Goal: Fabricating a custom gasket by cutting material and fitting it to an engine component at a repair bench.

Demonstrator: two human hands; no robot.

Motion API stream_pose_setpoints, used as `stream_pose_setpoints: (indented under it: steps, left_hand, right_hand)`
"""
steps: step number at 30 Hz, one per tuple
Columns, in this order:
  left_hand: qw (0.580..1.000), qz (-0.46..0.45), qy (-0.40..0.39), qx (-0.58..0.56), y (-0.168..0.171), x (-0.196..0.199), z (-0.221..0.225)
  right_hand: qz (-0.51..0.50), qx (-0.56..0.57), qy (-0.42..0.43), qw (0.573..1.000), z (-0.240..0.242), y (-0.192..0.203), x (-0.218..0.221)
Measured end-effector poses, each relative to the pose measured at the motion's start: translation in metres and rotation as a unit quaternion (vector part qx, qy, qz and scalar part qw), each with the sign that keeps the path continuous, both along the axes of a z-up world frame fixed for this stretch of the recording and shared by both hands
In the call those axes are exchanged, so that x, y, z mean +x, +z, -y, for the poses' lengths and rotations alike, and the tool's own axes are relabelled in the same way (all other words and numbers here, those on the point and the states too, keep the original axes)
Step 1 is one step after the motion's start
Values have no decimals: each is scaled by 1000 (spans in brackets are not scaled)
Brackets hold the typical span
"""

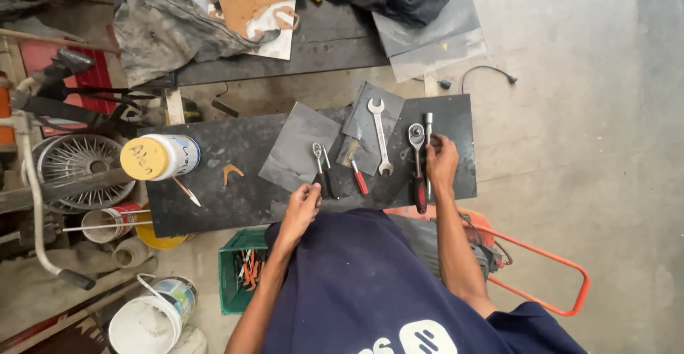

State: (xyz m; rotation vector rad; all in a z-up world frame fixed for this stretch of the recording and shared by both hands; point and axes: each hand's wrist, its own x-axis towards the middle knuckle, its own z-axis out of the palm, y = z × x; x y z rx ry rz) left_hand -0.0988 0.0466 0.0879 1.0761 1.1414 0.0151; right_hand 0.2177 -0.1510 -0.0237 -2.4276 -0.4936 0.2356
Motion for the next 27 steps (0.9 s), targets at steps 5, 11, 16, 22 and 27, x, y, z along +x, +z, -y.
stream_pose_setpoints:
  steps: [5, 11, 16, 22, 27]
  left_hand:
    - [1000, 6, -6, 4, 3, -1, -8]
    - [999, -2, 16, 31, -44, -23, -27]
    - [999, -11, 28, 36, -55, -50, -52]
    - [994, 20, 102, 27, -76, -82, -85]
    - [979, 39, 201, -25, -102, -97, -103]
  right_hand:
    - [-69, 35, -32, 997, 14, -12, 1]
    - [-41, 23, -57, 997, 24, -30, -13]
    - [36, -10, -70, 997, 15, -43, -4]
    - [162, 66, -69, 982, -121, 26, 22]
    - [112, 184, 158, 964, -312, 71, 61]
